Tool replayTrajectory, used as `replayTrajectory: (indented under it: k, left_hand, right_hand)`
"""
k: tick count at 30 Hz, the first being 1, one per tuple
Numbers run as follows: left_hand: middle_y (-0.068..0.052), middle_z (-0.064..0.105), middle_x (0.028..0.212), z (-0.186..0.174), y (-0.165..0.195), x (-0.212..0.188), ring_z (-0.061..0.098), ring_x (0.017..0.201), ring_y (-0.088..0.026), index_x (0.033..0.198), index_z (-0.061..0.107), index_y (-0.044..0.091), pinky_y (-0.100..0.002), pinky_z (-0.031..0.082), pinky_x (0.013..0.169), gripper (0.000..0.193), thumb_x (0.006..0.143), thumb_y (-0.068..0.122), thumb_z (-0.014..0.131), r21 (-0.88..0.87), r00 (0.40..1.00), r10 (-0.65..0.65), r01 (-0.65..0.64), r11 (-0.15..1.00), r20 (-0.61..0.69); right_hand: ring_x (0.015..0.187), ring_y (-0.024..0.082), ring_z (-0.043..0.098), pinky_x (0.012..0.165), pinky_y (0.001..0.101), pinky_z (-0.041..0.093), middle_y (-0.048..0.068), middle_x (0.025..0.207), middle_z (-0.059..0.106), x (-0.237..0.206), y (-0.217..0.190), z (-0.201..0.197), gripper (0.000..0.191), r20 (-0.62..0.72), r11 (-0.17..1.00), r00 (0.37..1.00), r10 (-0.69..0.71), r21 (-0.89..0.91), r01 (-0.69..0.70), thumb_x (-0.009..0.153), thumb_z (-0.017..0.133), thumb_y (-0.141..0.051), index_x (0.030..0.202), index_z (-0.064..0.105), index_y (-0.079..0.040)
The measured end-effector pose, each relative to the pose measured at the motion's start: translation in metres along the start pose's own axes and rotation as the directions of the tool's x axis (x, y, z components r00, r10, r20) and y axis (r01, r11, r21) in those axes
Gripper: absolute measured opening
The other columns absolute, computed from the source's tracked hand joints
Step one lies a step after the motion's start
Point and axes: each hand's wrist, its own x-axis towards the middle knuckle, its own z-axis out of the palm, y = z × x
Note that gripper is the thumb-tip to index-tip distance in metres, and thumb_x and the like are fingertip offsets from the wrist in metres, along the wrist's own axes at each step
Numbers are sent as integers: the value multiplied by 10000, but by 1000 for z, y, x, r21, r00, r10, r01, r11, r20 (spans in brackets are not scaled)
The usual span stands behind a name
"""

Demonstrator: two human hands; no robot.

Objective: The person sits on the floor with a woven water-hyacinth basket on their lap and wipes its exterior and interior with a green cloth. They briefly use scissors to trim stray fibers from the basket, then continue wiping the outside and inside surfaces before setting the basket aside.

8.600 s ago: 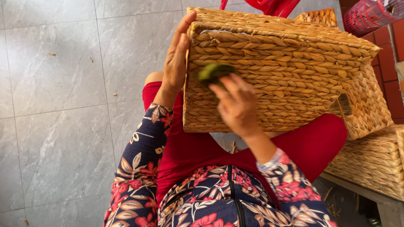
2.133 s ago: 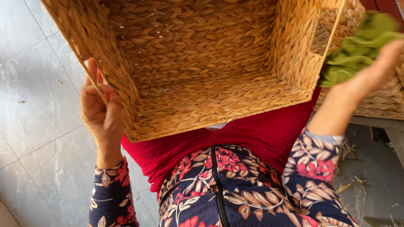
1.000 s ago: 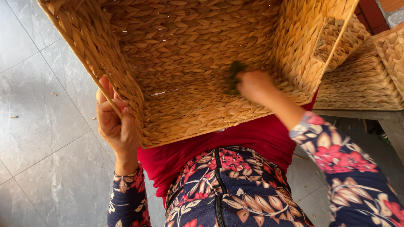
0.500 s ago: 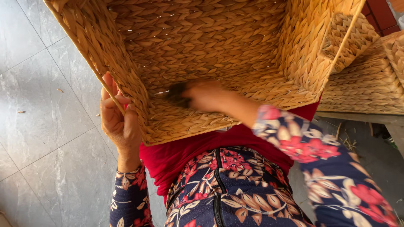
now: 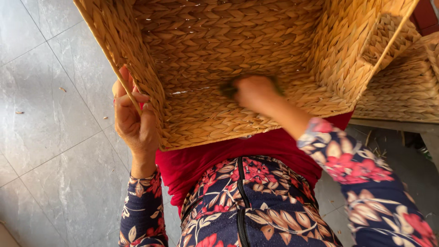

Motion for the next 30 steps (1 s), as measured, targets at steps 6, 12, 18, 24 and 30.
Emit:
replayTrajectory:
  k: [6, 12, 18, 24, 30]
  left_hand:
    - [-245, 276, 1695, -5, -5, 1, 192, 1641, -363, 1151, 549, 29, -494, 179, 1331, 308, 980, -182, 406, -8, 1000, 6, -6, 1000, -22]
    - [-228, 276, 1698, -3, -1, -1, 198, 1640, -370, 1158, 552, 28, -506, 223, 1320, 322, 979, -181, 386, -35, 999, -22, 20, 999, -37]
    - [-218, 280, 1692, 4, 5, 0, 197, 1641, -360, 1118, 552, 10, -504, 220, 1329, 323, 944, -183, 360, -36, 1000, -25, 24, 999, -15]
    - [-214, 290, 1689, 5, 8, -1, 222, 1605, -354, 1127, 551, 17, -494, 201, 1324, 265, 1004, -174, 414, -23, 1000, -23, 22, 999, -22]
    - [-229, 295, 1688, -1, 5, -3, 233, 1632, -355, 1115, 554, 14, -490, 198, 1321, 270, 995, -186, 418, 16, 999, -11, 11, 1000, -41]
  right_hand:
    - [1037, 386, 672, 877, 498, 552, 176, 1141, 703, 8, -133, 12, 392, -162, 842, 875, -455, 241, 483, 817, 681, -233, 1191, 717, -121]
    - [1151, 318, 632, 908, 522, 525, 95, 1230, 653, -7, -58, -11, 414, 113, 974, 968, -224, 9, 224, 852, 616, -247, 1255, 710, -233]
    - [1152, 299, 674, 914, 500, 570, 135, 1246, 674, -57, 88, -57, 362, 160, 889, 900, 405, -296, -348, 994, 524, -294, 1278, 711, -170]
    - [1027, 350, 693, 856, 503, 570, 171, 1148, 675, -55, 39, -31, 299, 89, 956, 981, 172, -253, -145, 950, 596, -313, 1102, 742, -101]
    - [983, 351, 670, 863, 467, 564, 157, 1068, 683, -41, -130, 13, 208, -264, 874, 854, -448, 74, 481, 824, 665, -178, 985, 743, -72]
